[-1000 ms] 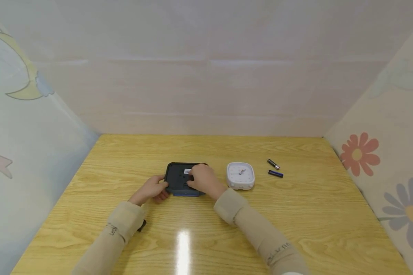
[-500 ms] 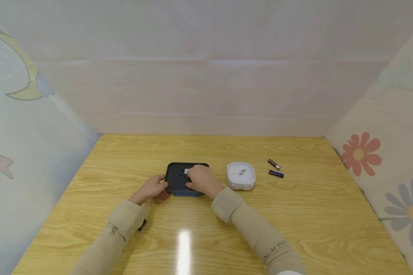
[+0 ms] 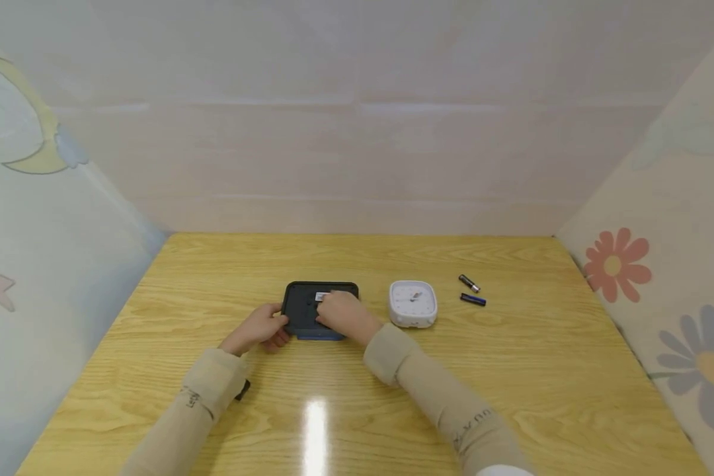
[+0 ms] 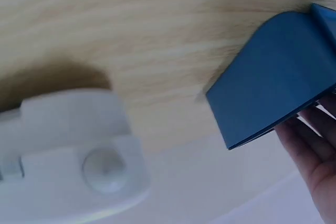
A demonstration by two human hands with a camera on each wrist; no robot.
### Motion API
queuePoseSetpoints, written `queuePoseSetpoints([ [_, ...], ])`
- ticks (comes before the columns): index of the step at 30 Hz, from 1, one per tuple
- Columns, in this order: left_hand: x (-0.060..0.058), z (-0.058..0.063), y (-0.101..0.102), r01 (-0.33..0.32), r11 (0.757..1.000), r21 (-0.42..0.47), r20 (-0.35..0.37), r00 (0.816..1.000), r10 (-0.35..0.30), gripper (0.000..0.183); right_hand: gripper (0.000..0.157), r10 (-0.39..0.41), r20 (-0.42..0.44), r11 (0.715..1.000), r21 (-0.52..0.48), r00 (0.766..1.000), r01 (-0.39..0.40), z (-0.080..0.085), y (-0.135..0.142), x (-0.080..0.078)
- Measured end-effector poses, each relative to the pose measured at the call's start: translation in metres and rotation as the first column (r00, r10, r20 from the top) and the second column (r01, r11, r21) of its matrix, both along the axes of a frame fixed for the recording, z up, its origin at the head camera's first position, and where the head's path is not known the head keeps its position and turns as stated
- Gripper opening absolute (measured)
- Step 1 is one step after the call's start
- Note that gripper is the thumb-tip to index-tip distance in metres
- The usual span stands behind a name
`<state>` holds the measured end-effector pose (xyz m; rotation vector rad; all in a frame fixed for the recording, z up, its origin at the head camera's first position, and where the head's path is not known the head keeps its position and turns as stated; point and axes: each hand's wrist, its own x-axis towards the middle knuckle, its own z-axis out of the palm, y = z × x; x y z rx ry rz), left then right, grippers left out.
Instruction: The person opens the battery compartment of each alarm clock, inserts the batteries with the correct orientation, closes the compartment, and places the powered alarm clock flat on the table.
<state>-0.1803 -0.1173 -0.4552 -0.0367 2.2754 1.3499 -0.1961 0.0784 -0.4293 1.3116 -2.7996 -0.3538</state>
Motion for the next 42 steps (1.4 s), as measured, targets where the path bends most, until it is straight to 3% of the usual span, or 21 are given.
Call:
queuePoseSetpoints([
  [6, 0.0011, 0.0005, -0.0011, 0.006, 1.000, 0.011, -0.002, 1.000, -0.006, 0.044, 0.033, 0.078, -0.080, 0.996, 0.052, 0.994, -0.074, -0.0007, -0.0004, -0.0001],
  [14, 0.0000, -0.0015, -0.0027, 0.014, 1.000, 0.014, -0.015, 1.000, -0.014, 0.045, 0.033, 0.082, -0.079, 0.993, 0.095, 0.994, -0.074, 0.0002, -0.0022, 0.0000],
  [42, 0.0026, 0.0034, -0.0026, 0.013, 1.000, 0.018, 0.001, 1.000, -0.013, 0.045, 0.029, 0.154, -0.153, 0.988, 0.049, 0.976, -0.148, -0.0020, 0.0016, 0.0005],
])
